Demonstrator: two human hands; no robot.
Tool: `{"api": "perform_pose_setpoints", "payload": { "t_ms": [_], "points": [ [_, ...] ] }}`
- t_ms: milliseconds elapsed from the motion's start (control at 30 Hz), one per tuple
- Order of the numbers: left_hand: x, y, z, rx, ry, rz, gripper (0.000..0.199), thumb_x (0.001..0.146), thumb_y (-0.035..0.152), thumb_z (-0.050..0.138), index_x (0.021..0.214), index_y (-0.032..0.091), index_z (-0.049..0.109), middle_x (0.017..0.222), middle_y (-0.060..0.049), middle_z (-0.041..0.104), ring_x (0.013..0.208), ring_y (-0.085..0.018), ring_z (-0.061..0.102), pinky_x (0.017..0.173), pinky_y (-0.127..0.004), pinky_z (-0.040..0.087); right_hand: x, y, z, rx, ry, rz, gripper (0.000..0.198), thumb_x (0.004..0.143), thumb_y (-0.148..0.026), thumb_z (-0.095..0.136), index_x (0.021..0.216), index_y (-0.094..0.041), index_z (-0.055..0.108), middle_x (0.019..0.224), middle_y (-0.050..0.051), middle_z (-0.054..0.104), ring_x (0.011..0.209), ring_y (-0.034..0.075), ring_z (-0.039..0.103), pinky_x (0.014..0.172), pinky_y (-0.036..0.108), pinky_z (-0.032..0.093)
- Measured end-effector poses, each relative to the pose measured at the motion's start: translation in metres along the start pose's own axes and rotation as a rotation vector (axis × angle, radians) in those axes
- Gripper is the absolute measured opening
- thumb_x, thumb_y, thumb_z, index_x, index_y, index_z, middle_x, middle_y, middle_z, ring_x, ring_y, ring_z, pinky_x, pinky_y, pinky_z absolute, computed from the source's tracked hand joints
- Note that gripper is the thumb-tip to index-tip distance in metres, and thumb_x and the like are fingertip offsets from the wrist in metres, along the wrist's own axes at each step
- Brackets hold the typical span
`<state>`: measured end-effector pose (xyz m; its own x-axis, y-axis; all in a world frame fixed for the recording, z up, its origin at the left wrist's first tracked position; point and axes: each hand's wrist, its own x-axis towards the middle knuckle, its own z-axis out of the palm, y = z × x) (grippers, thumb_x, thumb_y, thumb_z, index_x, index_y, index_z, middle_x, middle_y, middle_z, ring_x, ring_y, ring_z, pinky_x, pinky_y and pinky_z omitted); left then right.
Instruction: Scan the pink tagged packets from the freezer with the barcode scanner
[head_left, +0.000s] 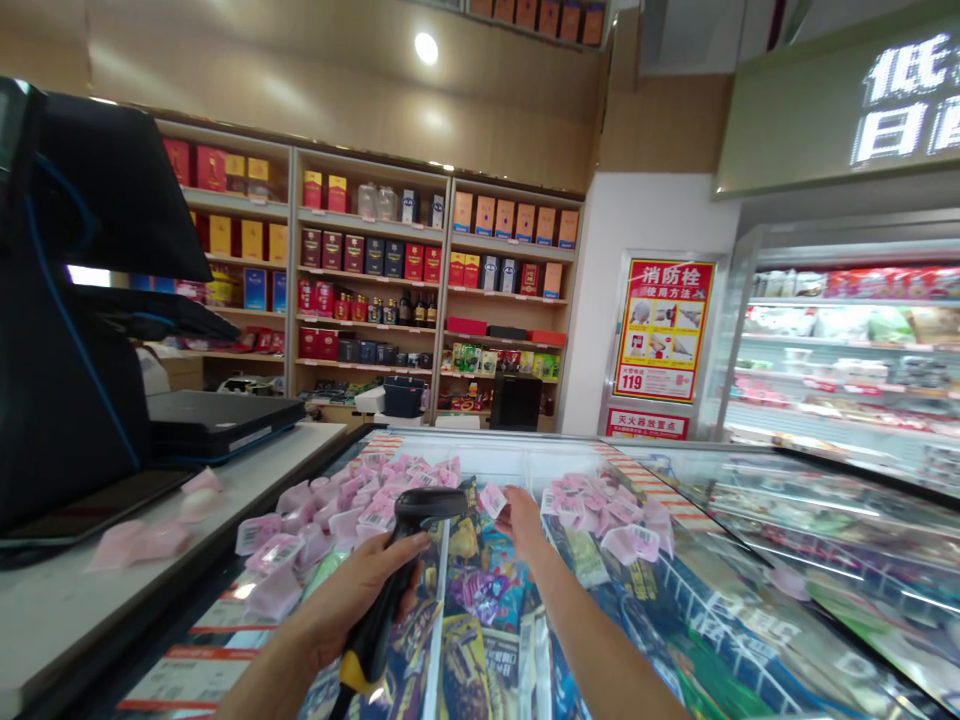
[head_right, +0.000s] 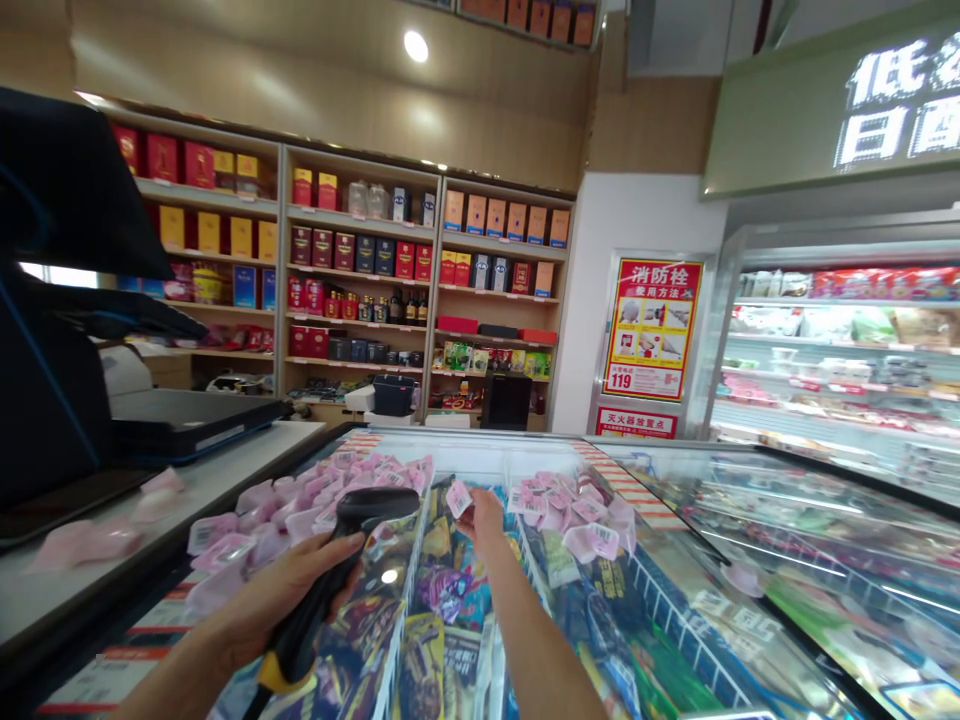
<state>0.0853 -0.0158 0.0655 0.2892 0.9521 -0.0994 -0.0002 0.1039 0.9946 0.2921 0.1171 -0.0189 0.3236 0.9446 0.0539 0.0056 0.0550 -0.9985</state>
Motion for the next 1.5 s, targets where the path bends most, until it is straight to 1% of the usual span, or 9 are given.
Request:
{"api": "perform_pose_setpoints", "payload": {
  "t_ms": [267,533,667,767,867,967,1067,1133,1500],
  "points": [
    [0.007,-0.009,0.012,0.012,-0.104,0.000,0.034,0.066,0.048,0.050,0.057,0.016,0.045,0.042,0.005,0.048,0.036,-0.005,0.041,0.039,-0.017,0.034,-0.011,-0.003,-0.022,0.355,0.000,0.230,0.020,0.073,-0.033,0.037,0.066,-0.017,0.047,0.050,0.000,0.055,0.047,0.009,0.053,0.055,0.023,0.046],
    [0.009,-0.011,0.012,0.044,-0.160,0.017,0.034,0.068,0.048,0.048,0.058,0.015,0.046,0.041,0.004,0.048,0.037,-0.006,0.042,0.040,-0.018,0.033,-0.011,-0.001,-0.030,0.274,0.072,0.191,0.018,0.072,-0.029,0.040,0.067,-0.016,0.050,0.052,0.002,0.056,0.050,0.011,0.054,0.055,0.025,0.046],
    [0.010,-0.012,0.012,0.032,-0.149,0.025,0.034,0.068,0.048,0.048,0.057,0.015,0.046,0.040,0.005,0.048,0.036,-0.006,0.041,0.039,-0.018,0.033,-0.009,0.000,-0.036,0.082,0.196,0.048,0.021,0.068,-0.029,0.043,0.082,-0.016,0.053,0.066,0.004,0.059,0.065,0.016,0.056,0.060,0.028,0.044],
    [0.010,-0.010,0.010,0.018,-0.104,-0.003,0.034,0.066,0.048,0.049,0.057,0.016,0.045,0.042,0.005,0.048,0.037,-0.006,0.042,0.040,-0.018,0.035,-0.011,-0.003,-0.036,-0.096,0.290,-0.111,0.034,0.064,-0.025,0.047,0.096,-0.016,0.053,0.090,0.009,0.057,0.092,0.022,0.049,0.078,0.031,0.037],
    [0.009,-0.008,0.006,-0.003,-0.061,-0.021,0.032,0.064,0.047,0.052,0.058,0.016,0.045,0.048,0.005,0.050,0.038,-0.006,0.043,0.039,-0.018,0.035,-0.013,-0.005,-0.028,-0.579,0.354,-0.367,0.040,0.066,-0.022,0.047,0.105,-0.017,0.050,0.109,0.012,0.048,0.106,0.026,0.038,0.088,0.036,0.026],
    [0.009,-0.009,0.002,0.000,-0.033,-0.001,0.033,0.064,0.048,0.052,0.059,0.016,0.044,0.049,0.004,0.051,0.037,-0.006,0.042,0.038,-0.018,0.035,-0.010,-0.006,-0.018,-1.098,0.248,-0.560,0.040,0.069,-0.025,0.046,0.109,-0.022,0.049,0.119,0.009,0.042,0.111,0.026,0.031,0.089,0.042,0.020],
    [0.007,-0.008,0.000,0.017,-0.015,-0.011,0.034,0.063,0.048,0.052,0.057,0.016,0.044,0.045,0.005,0.049,0.037,-0.005,0.041,0.038,-0.018,0.035,-0.003,-0.004,-0.016,-1.401,0.072,-0.543,0.027,0.075,-0.024,0.041,0.096,-0.021,0.058,0.112,0.009,0.049,0.112,0.026,0.030,0.089,0.046,0.018],
    [0.005,-0.006,0.000,0.017,-0.001,-0.031,0.034,0.063,0.048,0.053,0.056,0.016,0.044,0.043,0.005,0.047,0.036,-0.005,0.041,0.037,-0.017,0.035,0.002,-0.003,-0.022,-1.511,0.042,-0.511,0.027,0.077,-0.018,0.037,0.085,-0.018,0.063,0.105,0.010,0.054,0.111,0.026,0.031,0.089,0.047,0.017],
    [-0.002,-0.013,-0.028,-0.010,0.026,-0.022,0.032,0.064,0.047,0.053,0.059,0.016,0.047,0.048,0.005,0.048,0.039,-0.006,0.042,0.039,-0.018,0.036,0.001,0.005,-0.091,-1.637,0.170,-0.522,0.031,0.076,-0.012,0.035,0.085,-0.019,0.063,0.110,0.008,0.052,0.115,0.027,0.026,0.092,0.050,0.005]
  ]
}}
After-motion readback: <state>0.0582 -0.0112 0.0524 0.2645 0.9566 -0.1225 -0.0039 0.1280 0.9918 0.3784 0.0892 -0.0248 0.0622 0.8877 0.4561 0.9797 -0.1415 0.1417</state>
